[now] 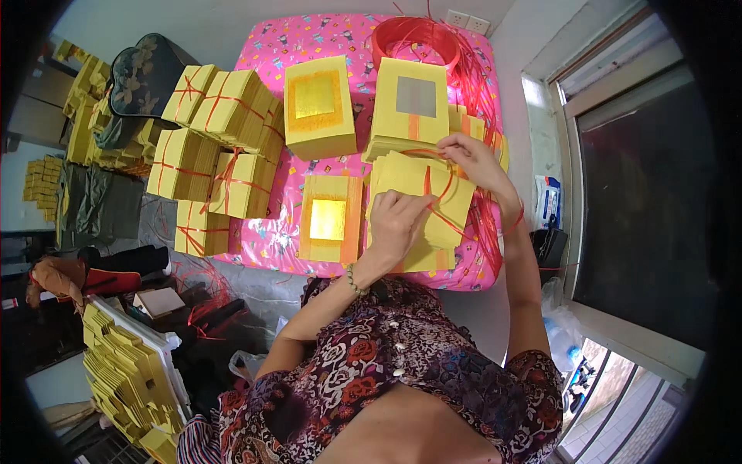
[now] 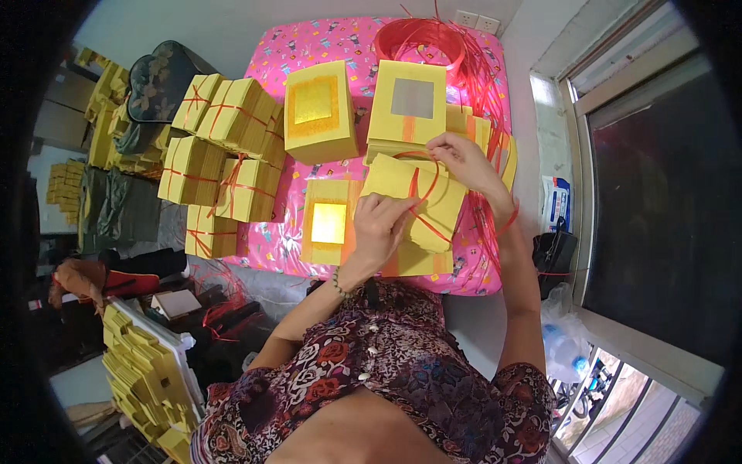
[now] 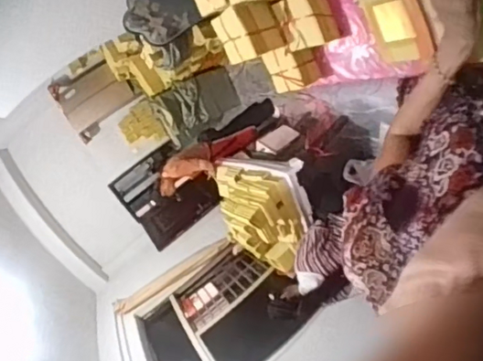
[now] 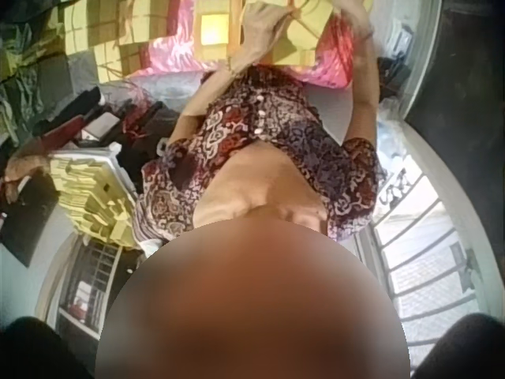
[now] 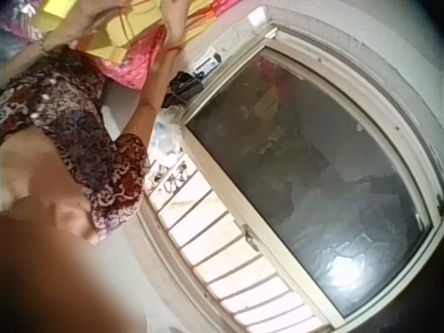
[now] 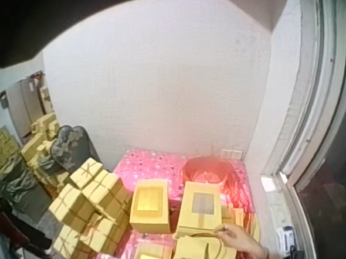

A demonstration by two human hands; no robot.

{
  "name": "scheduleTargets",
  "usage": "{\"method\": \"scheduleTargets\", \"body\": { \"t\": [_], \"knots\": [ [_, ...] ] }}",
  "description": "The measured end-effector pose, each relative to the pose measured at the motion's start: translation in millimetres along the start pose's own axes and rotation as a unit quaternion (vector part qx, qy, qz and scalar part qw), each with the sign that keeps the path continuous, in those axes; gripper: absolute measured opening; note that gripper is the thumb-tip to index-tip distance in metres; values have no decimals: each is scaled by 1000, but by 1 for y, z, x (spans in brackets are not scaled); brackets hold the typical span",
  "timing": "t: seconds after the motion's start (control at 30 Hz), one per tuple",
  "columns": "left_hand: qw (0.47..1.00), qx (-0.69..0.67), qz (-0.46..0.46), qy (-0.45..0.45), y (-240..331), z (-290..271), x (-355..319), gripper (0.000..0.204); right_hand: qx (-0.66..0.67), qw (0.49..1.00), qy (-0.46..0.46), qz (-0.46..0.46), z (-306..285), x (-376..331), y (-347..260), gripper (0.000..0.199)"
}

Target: Bundling and tying stacks of yellow joss paper with red ribbons.

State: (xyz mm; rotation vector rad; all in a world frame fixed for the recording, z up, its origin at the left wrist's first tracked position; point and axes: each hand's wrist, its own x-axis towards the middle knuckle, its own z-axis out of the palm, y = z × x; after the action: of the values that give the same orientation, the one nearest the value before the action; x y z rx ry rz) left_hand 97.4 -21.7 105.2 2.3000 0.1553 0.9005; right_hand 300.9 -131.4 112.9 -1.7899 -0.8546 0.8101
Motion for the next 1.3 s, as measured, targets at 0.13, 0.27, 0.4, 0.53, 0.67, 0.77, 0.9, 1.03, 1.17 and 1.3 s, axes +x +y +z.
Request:
{"method": "scheduleTargets", "body": {
  "t": [0.13, 0.27, 0.4, 0.53, 0.67, 0.77, 0.9, 1.03, 1.17, 1.3],
  "knots": [
    [996, 41, 47, 60, -2, 11, -3, 30, 76, 978, -188, 46, 11, 33, 21, 42],
    [995, 42, 58, 73, -3, 15, 0, 31, -5, 975, -221, 1, 21, 37, -3, 49],
    [988, 74, 73, 110, -11, 17, -8, 30, -30, 955, -292, 42, 35, 43, -7, 55],
    [988, 46, 101, 103, -2, 20, -2, 30, -46, 945, -321, 33, 24, 35, -18, 59],
    [985, 65, 113, 114, -10, 19, -8, 25, -87, 943, -321, 18, 35, 42, -10, 60],
    [986, 57, 119, 98, -14, 17, -7, 26, -88, 947, -307, 34, 35, 42, -9, 59],
    [989, 72, 99, 83, -3, 10, -3, 26, -29, 945, -324, 8, 32, 46, 5, 69],
    [988, 60, 102, 103, -10, 20, -10, 27, -81, 952, -292, 50, 37, 45, 2, 62],
    [992, 47, 77, 87, -12, 19, -10, 25, -86, 955, -280, 50, 39, 46, 5, 62],
    [998, 9, 32, 57, -13, 12, -8, 20, -42, 964, -259, -36, 38, 47, 0, 58]
  ]
}}
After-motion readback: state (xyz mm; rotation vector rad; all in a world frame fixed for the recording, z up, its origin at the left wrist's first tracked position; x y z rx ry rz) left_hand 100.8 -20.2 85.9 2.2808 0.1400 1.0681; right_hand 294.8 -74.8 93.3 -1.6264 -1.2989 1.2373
